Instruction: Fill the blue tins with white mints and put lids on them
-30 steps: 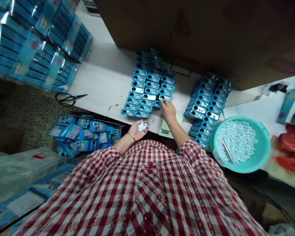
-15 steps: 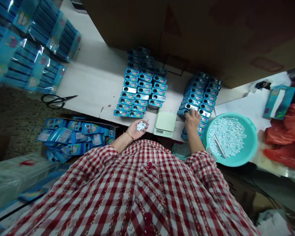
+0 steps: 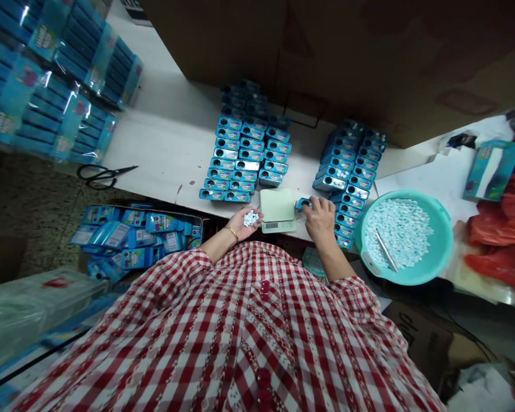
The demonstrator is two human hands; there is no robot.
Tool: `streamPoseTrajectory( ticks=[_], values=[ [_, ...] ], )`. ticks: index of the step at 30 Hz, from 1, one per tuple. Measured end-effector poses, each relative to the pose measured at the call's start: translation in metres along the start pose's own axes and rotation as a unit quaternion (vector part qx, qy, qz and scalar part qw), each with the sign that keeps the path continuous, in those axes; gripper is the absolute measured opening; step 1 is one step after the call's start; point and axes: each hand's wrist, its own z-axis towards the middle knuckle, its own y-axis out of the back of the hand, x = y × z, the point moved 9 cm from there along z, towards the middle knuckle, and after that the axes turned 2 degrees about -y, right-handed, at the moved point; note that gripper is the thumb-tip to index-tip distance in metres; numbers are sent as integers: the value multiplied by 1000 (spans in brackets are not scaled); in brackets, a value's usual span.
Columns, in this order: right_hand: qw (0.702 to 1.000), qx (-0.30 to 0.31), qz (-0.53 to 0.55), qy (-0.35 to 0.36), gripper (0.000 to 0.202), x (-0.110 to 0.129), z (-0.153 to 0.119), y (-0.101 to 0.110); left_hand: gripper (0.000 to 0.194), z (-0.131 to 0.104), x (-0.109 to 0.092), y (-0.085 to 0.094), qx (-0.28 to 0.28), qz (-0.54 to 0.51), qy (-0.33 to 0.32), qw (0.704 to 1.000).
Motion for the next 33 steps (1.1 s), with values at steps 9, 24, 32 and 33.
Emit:
streamPoseTrajectory(
  ticks=[9,24,32,33],
  values=[
    [998,-42,-2,-44,20,-18,-21,30,9,59,-6,13,-84,35,-61,994],
    [998,10,40,-40,23,-15,-29,2,14,84,36,-79,14,130,-10,991],
    [965,-90,230,-85,26,-46,-40,-11,17,24,11,-54,54,108,0,993],
    [951,-118,258,-120,27,-60,-49,-10,17,18,11,-50,53,104,-1,993]
  ],
)
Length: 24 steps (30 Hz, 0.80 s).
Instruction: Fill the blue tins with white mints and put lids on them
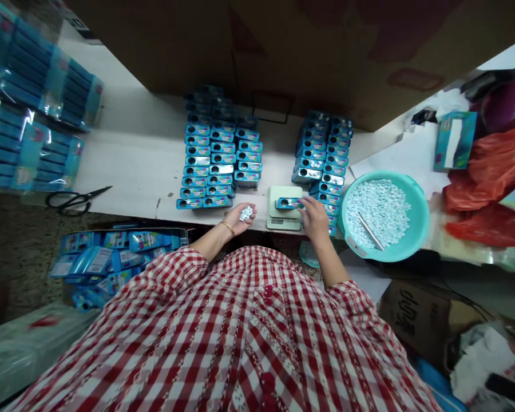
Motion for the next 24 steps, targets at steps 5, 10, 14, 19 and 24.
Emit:
streamPoseTrajectory(
  ticks=[5,10,14,19,24],
  values=[
    [996,-32,45,-64,27,-24,-10,14,17,-24,11,10,-11,-8,8,1000],
    [999,9,-15,-28,26,-2,7,-2,19,-35,16,12,-9,-20,16,1000],
    [998,44,-49,-9,27,8,15,-11,22,-40,10,15,-18,-32,9,999],
    [998,39,-51,-9,28,7,14,-9,26,-44,6,17,-32,-40,3,999],
    [997,66,-44,-10,28,8,14,-16,26,-44,8,17,-42,-35,0,999]
  ],
)
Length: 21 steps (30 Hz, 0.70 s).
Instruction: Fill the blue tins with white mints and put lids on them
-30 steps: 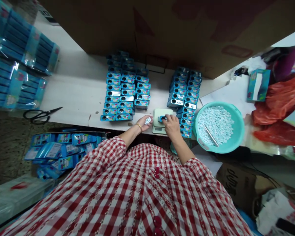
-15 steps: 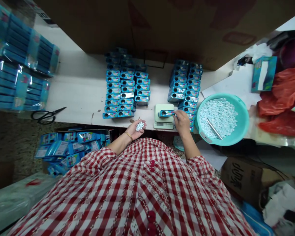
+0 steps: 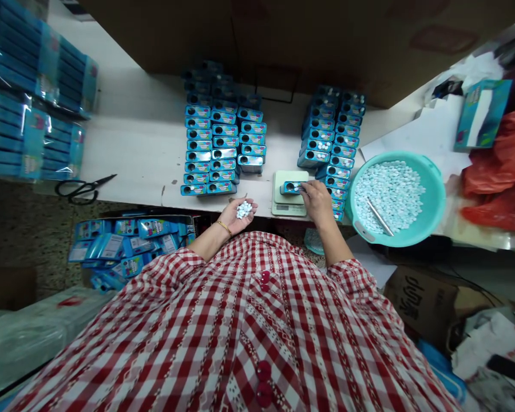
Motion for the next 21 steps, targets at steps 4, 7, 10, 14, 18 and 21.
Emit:
streamPoseTrajectory(
  ticks=[4,7,10,14,18,21],
  values=[
    [1000,27,-5,-9,29,3,4,-5,28,-1,0,-2,-10,4,-4,1000],
    [999,38,-5,-6,29,7,7,-8,28,-1,-1,-3,-11,2,-5,1000],
    [999,41,10,-2,29,11,10,-13,28,1,1,-2,-16,-1,0,1000],
    [997,50,60,26,29,21,11,-16,25,8,6,-4,-17,-6,11,1000],
    [995,-19,94,8,28,13,4,8,24,16,9,-10,-10,-11,17,1000],
    [995,-45,88,-26,27,-6,-3,17,23,20,9,-16,-6,-20,16,1000]
  ],
)
